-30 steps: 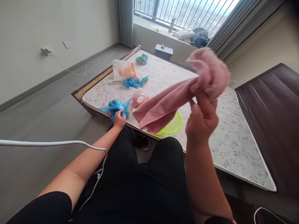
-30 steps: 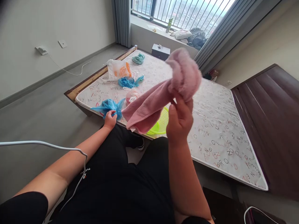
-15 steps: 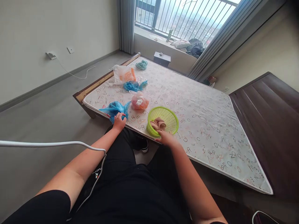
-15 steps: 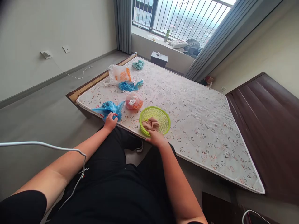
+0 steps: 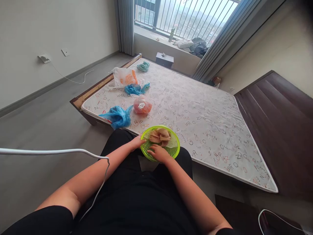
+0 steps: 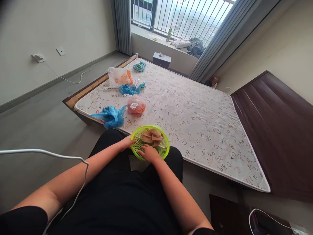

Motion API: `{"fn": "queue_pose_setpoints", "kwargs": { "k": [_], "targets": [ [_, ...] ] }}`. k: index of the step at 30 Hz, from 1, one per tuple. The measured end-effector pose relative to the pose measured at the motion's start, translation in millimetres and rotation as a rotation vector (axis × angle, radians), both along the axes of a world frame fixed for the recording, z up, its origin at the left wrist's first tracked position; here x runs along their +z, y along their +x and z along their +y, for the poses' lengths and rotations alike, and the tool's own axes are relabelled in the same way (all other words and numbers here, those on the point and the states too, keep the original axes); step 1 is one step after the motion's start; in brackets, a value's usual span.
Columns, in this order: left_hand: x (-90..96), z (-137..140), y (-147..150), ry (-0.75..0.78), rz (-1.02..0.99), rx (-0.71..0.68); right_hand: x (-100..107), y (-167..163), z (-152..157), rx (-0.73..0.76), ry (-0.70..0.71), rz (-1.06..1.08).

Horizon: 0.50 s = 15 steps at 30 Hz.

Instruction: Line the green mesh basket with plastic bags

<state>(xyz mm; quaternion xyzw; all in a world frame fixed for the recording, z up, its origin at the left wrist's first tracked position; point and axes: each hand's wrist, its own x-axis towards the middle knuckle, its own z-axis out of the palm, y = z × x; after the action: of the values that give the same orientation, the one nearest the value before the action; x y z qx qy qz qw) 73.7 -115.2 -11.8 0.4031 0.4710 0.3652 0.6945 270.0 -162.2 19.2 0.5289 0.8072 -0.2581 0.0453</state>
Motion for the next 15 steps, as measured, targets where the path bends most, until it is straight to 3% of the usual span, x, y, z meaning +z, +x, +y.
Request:
{"fn": "queue_pose_setpoints", "kwargs": {
  "k": [3, 6, 10, 15],
  "targets": [
    [12.8, -6.2, 3.2, -0.139, 0.018, -0.128, -13.4, 5.2, 22.1, -0.245, 0.128, -0.023],
    [18.6, -10.7, 8.6, -0.122, 0.068, -0.167, -27.8, 7.8, 42.8, -0.374, 0.171, -0.135],
    [14.8, -15.5, 14.4, -0.147, 0.178, -0.175, -42.8, 10.9, 59.7, -0.389, 0.195, -0.183],
    [12.5, -16.3, 16.2, -0.143, 0.157, -0.177, -52.7, 13.0, 69.3, -0.363, 0.178, -0.165]
  ]
}}
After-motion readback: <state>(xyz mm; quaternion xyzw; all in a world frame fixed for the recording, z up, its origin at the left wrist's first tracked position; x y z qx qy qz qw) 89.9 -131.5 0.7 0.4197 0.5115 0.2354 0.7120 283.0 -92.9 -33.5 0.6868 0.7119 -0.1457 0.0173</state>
